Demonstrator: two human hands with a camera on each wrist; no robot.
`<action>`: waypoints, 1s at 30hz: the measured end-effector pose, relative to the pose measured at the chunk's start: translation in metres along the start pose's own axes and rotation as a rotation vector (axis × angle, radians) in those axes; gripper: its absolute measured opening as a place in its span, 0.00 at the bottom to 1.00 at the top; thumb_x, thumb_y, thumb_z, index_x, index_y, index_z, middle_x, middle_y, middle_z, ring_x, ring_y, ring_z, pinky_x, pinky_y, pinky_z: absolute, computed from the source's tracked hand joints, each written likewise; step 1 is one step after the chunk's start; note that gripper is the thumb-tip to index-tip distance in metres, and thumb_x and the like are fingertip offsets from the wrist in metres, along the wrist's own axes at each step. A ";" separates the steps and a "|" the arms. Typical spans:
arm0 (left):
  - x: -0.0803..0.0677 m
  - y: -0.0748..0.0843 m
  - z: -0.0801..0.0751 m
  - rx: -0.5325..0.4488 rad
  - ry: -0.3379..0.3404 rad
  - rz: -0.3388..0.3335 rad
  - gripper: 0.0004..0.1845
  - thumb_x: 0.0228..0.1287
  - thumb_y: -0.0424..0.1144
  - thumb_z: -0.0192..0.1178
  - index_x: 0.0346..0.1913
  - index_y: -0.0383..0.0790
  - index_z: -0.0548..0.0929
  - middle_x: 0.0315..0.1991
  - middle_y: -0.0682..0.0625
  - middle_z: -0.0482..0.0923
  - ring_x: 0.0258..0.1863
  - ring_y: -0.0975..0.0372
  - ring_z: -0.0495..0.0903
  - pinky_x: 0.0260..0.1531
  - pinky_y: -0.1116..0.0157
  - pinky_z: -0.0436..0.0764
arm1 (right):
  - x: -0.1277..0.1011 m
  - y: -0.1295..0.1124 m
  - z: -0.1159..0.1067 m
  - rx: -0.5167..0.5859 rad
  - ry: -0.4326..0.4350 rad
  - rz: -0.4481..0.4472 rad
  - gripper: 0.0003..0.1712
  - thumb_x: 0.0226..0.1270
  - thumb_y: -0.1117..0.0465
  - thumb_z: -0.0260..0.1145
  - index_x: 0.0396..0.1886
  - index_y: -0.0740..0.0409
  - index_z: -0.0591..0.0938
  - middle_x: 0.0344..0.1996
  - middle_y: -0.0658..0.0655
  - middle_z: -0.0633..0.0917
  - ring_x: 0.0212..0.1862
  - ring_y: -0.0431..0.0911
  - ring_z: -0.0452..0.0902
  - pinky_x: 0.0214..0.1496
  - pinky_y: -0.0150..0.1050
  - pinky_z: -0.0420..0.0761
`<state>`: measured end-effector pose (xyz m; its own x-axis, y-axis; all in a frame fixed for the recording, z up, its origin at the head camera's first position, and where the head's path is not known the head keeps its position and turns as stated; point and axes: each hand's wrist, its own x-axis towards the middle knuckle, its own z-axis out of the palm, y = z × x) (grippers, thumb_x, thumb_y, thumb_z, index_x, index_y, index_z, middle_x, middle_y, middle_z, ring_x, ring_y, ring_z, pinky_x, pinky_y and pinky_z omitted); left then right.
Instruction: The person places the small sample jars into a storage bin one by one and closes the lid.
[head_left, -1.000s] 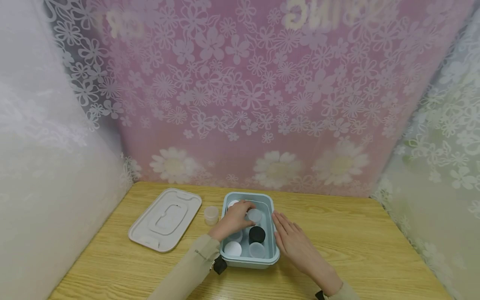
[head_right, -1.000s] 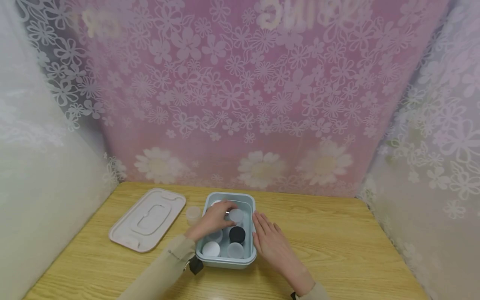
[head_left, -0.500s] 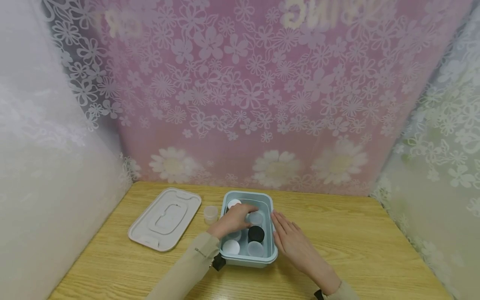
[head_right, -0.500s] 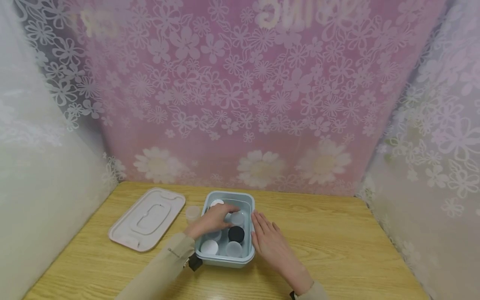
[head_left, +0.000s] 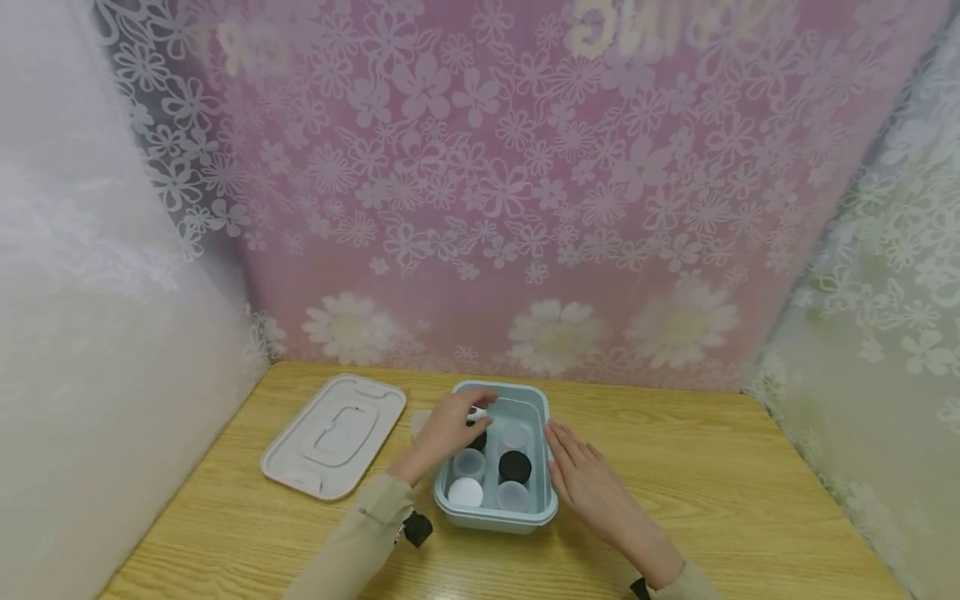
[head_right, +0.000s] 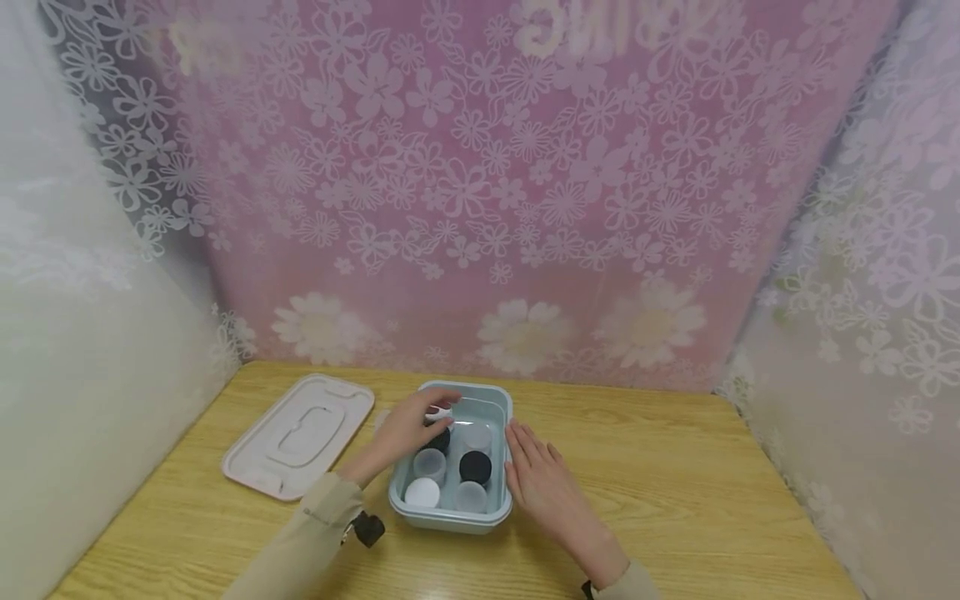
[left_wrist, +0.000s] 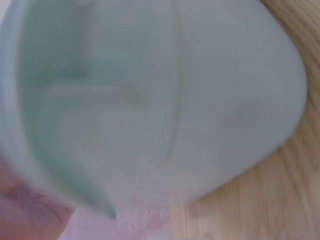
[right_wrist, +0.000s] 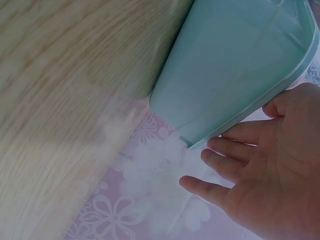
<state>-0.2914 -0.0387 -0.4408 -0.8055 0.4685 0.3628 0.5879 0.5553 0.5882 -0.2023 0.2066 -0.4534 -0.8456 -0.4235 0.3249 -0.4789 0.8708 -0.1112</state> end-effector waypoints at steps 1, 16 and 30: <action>-0.001 -0.001 -0.003 -0.018 0.033 0.000 0.19 0.70 0.31 0.64 0.62 0.34 0.80 0.56 0.43 0.83 0.52 0.52 0.83 0.52 0.58 0.84 | 0.000 0.000 0.000 0.002 -0.003 0.001 0.31 0.80 0.57 0.55 0.76 0.66 0.66 0.74 0.63 0.68 0.74 0.59 0.65 0.69 0.63 0.70; -0.032 -0.047 -0.053 -0.099 0.233 -0.142 0.20 0.66 0.31 0.68 0.60 0.34 0.81 0.53 0.38 0.84 0.52 0.48 0.83 0.54 0.48 0.83 | 0.000 0.001 0.001 0.014 -0.004 0.000 0.31 0.81 0.57 0.54 0.77 0.66 0.65 0.75 0.63 0.67 0.74 0.59 0.64 0.70 0.63 0.69; -0.043 -0.072 -0.042 -0.049 0.090 -0.265 0.27 0.59 0.35 0.74 0.60 0.31 0.80 0.55 0.39 0.82 0.56 0.46 0.81 0.56 0.52 0.82 | 0.000 0.005 0.002 0.043 0.000 -0.011 0.32 0.80 0.57 0.56 0.77 0.66 0.65 0.74 0.64 0.68 0.73 0.60 0.66 0.69 0.63 0.70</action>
<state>-0.3025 -0.1274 -0.4684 -0.9351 0.2475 0.2536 0.3539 0.6155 0.7042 -0.2053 0.2099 -0.4556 -0.8402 -0.4332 0.3262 -0.4980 0.8545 -0.1477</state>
